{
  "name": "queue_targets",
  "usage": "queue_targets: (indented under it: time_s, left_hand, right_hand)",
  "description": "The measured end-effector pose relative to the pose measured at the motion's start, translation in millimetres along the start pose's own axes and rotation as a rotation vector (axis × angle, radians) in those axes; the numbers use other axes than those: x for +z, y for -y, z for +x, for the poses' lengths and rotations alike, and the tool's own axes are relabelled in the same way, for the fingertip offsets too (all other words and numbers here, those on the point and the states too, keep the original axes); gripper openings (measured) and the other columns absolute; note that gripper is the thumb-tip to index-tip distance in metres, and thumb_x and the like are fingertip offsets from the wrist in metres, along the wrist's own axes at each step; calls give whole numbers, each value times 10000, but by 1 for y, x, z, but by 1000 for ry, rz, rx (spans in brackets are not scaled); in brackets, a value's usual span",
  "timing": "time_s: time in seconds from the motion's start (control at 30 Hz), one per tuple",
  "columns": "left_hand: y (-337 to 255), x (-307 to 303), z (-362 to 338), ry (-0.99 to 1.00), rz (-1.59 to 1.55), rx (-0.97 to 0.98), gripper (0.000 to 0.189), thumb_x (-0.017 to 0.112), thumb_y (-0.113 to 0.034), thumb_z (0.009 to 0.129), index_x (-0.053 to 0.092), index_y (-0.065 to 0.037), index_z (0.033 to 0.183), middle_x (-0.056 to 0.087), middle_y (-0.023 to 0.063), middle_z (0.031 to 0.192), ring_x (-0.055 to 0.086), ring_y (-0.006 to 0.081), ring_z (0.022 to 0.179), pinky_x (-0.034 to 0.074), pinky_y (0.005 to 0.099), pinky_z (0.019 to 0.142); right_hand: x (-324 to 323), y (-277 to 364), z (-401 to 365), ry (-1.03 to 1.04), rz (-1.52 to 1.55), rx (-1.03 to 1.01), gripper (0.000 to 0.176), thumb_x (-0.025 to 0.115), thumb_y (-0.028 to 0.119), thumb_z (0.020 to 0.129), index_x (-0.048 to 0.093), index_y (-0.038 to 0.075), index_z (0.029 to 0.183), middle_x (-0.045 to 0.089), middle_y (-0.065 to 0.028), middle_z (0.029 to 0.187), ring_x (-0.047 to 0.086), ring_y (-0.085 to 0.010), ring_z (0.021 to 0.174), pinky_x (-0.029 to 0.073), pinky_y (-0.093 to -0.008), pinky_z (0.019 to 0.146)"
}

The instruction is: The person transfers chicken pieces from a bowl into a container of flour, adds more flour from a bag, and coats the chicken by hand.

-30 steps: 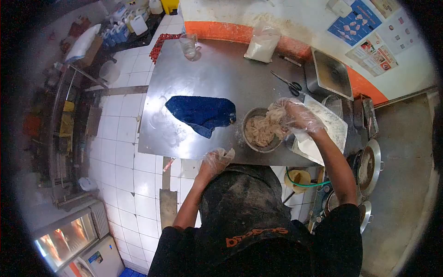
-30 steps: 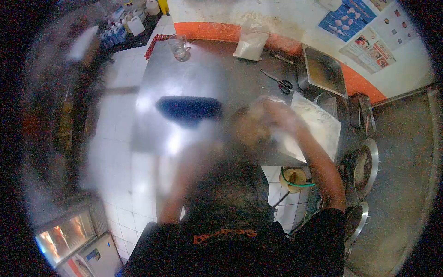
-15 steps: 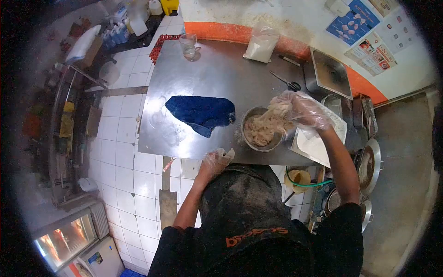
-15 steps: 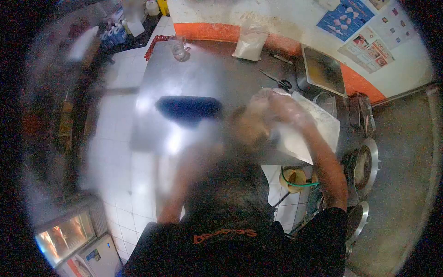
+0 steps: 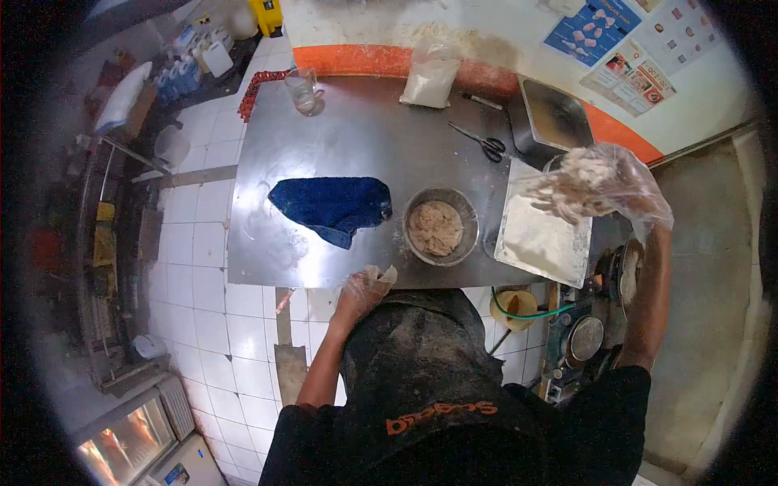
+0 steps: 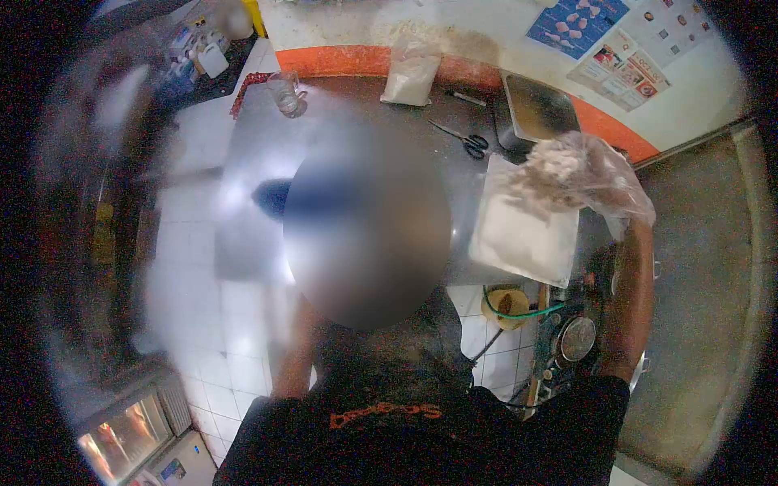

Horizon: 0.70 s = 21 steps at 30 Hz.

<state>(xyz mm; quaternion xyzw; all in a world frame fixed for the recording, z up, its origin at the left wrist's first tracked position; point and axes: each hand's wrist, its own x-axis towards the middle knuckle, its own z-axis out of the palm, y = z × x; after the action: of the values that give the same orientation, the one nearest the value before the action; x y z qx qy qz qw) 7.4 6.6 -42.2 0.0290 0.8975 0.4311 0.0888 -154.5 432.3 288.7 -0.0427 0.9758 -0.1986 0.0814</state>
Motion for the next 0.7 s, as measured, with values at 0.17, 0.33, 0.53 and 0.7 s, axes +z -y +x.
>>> queue_targets:
  time_s: [0.17,0.33,0.53,0.7]
  left_hand:
    - [-6,3,10,53,100,1,267,622,-331,963,699,-82,910,690,173,881,677,422,794,532,513,659]
    - [18,13,13,28,294,369,142,619,-242,954,677,-127,1015,669,139,857,672,379,762,515,501,615]
    - [17,15,15,-27,280,473,186,624,-168,918,651,-133,1099,635,134,829,665,358,735,512,483,582]
    - [-4,-4,15,-58,451,562,244,602,-130,908,625,-141,1150,614,122,850,663,335,723,517,462,563]
  right_hand:
    - [-4,15,-18,83,-115,71,402,799,101,837,677,31,1213,720,-71,1094,654,-161,979,529,-311,929]
    - [-12,30,-33,122,-143,157,385,786,102,823,741,68,1204,755,-53,1015,655,-130,876,537,-283,842]
    - [-47,8,-44,6,48,195,448,793,100,813,714,42,1250,742,-79,1096,673,-149,899,551,-303,846]
    - [-44,-4,-45,-57,450,185,540,808,96,807,647,-10,1312,708,-120,1236,694,-188,979,564,-342,894]
